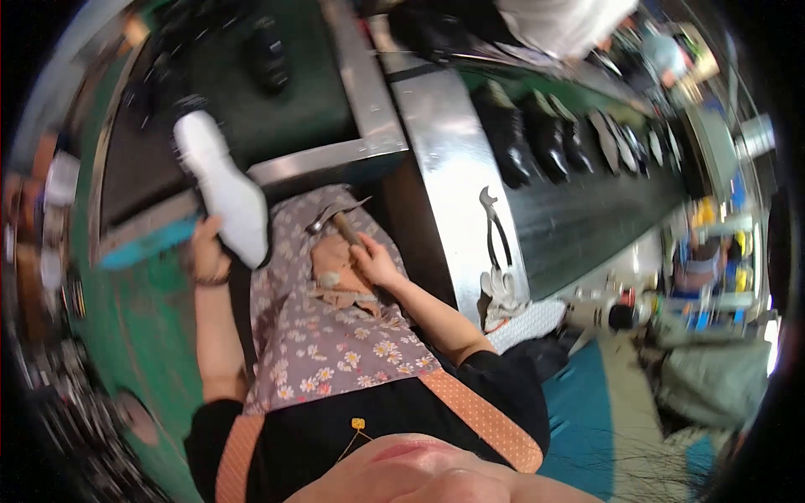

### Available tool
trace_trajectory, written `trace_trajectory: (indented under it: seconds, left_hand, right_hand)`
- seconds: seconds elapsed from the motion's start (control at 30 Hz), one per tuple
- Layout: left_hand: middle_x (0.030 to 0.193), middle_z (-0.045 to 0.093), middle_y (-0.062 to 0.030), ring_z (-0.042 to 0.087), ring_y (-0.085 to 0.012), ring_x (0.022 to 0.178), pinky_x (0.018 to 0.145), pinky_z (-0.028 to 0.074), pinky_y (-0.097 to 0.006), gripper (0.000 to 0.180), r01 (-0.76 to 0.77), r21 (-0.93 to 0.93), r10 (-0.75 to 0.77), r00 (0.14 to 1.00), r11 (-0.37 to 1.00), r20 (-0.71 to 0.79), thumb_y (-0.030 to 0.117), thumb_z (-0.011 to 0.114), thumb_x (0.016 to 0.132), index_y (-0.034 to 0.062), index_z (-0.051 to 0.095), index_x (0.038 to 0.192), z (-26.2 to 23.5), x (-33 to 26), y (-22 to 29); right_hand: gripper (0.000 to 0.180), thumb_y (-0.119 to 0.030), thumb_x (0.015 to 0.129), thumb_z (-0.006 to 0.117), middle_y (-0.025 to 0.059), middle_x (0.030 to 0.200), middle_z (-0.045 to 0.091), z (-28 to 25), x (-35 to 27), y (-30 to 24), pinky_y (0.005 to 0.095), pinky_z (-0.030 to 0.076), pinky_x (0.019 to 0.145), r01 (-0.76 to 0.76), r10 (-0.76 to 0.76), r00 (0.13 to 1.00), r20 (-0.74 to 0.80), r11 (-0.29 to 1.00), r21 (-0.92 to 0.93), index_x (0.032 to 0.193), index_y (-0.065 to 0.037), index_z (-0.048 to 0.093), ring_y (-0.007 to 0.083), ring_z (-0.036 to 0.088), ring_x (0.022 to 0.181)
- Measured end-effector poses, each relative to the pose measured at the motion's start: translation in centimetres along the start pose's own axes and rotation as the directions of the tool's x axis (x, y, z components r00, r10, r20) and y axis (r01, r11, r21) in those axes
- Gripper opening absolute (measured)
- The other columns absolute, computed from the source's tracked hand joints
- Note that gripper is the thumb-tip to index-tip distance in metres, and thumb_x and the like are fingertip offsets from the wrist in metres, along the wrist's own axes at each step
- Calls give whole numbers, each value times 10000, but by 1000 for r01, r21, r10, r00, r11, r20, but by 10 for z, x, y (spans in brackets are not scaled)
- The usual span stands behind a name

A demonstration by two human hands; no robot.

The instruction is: Hammering the heel and seams of leather shoes on a production line to flatten and shape them.

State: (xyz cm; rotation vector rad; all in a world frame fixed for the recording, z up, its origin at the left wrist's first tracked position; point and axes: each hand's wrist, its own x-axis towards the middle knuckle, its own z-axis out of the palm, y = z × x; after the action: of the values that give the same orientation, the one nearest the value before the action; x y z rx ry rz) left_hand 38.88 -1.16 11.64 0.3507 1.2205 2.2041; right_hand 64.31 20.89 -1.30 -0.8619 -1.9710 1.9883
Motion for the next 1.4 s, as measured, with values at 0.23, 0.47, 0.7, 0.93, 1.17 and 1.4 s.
trace_trajectory:
  seconds: [0.23, 0.47, 0.7, 0.93, 1.17, 1.4]
  left_hand:
    - [1260, 557, -46, 514, -150, 1150, 1033, 382, -297, 711, 33, 310, -91, 980, 950, 175, 112, 781, 722, -13, 465, 1346, 41, -24, -17]
    - [1306, 529, -77, 478, -169, 1199, 1065, 354, -312, 826, 81, 475, -198, 959, 876, 202, 175, 813, 712, -41, 402, 1395, 34, -27, -27]
    - [1334, 530, -207, 528, -295, 1218, 1068, 374, -321, 1061, 79, 892, -276, 960, 446, 53, 351, 812, 662, 25, 264, 1510, 8, -33, -72]
    - [1320, 552, -196, 576, -274, 1147, 1001, 426, -321, 1100, 58, 908, -476, 864, 416, 163, 233, 778, 661, 136, 151, 1560, 5, -24, -65]
    - [1206, 620, -191, 623, -289, 1051, 936, 468, -333, 1100, -23, 891, -377, 901, 454, 216, 222, 773, 661, 168, 144, 1562, 0, -33, -73]
    - [1089, 656, -184, 645, -292, 946, 857, 491, -347, 1089, -61, 928, -331, 924, 368, 192, 259, 768, 657, 171, 163, 1559, 6, -33, -78]
  right_hand:
    - [426, -150, 1005, 507, -45, 736, 524, -3, -14, -6, 201, 365, 512, -91, 88, 996, 34, 990, 112, 1416, -55, 448, 34, 445, 590]
    - [477, -137, 1027, 491, -55, 648, 427, 1, -39, -14, 196, 311, 429, 93, -51, 987, -151, 955, 283, 1477, -72, 348, 28, 372, 501]
    - [552, -62, 1014, 461, -50, 680, 434, -11, -62, -37, 190, 331, 480, 233, -222, 968, -118, 968, 92, 1524, -78, 251, 31, 384, 551]
    - [618, -2, 987, 445, -6, 730, 514, -28, -59, -81, 201, 335, 497, 527, -549, 834, 54, 766, -368, 1545, -75, 191, 51, 398, 568]
    - [537, 38, 918, 520, 238, 1135, 660, -13, -49, -122, 350, 538, 778, 699, -580, 707, 404, 487, -524, 1440, 1, 398, 292, 696, 920]
    - [487, 46, 927, 540, 250, 1291, 584, -3, -56, -128, 326, 482, 938, 541, -442, 840, 316, 729, -418, 1402, 39, 435, 317, 615, 1167]
